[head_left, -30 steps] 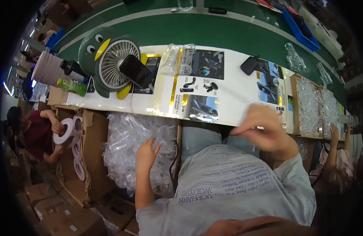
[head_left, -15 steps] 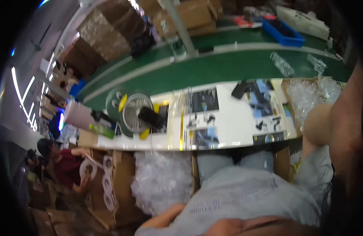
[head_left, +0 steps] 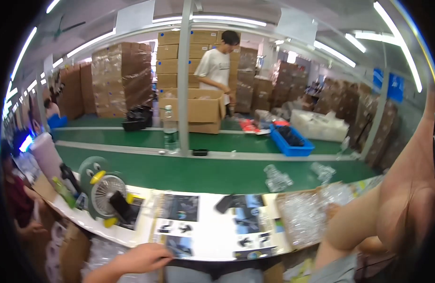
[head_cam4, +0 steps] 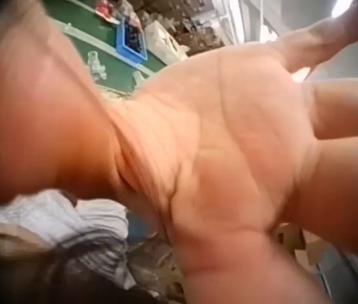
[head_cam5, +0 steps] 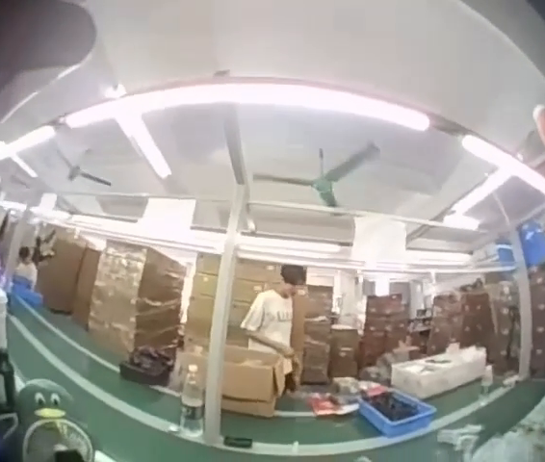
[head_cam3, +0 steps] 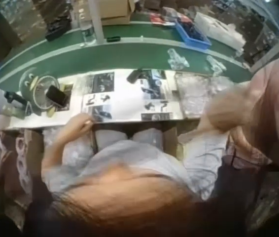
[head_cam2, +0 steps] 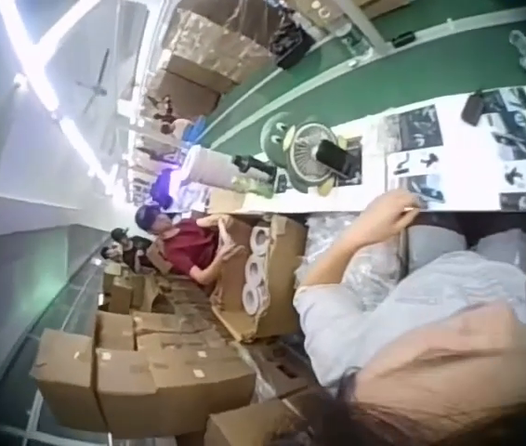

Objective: Applying a liquid sealant or glue from a squeeze bottle to clear plastic parts and then packaging them in plastic bags.

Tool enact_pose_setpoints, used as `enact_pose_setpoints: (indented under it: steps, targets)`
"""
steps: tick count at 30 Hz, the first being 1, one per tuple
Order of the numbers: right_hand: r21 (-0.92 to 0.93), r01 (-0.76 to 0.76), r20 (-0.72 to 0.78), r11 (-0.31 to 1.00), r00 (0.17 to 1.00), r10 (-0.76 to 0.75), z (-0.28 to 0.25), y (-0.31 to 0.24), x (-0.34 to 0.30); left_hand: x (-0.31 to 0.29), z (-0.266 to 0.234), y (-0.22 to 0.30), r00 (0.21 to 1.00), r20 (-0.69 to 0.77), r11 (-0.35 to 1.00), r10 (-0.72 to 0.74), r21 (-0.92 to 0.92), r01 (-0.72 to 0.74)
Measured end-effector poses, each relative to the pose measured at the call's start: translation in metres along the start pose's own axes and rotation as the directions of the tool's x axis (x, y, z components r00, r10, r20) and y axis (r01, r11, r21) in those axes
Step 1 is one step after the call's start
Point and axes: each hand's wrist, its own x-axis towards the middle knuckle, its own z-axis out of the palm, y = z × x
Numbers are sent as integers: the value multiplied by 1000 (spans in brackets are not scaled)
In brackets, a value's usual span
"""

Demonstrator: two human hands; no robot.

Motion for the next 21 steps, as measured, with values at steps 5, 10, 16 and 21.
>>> enact_pose_setpoints:
  steps: [5, 10, 16, 21]
  targets:
    - [-107, -44, -39, 993, 998, 40, 46, 15, -43, 28, -49, 30, 906, -373, 980, 197, 53, -191]
    - [-142, -183, -90, 973, 981, 172, 40, -26, -32, 43, -86, 92, 470, -761, 742, 448, 23, -670]
    - [-134, -224, -114, 965, 971, 209, 86, -55, -51, 41, -94, 142, 168, -855, 384, 491, 39, -922]
    - [-146, -235, -90, 961, 971, 224, 68, -59, -51, 38, -105, 138, 79, -823, 215, 563, 53, -975]
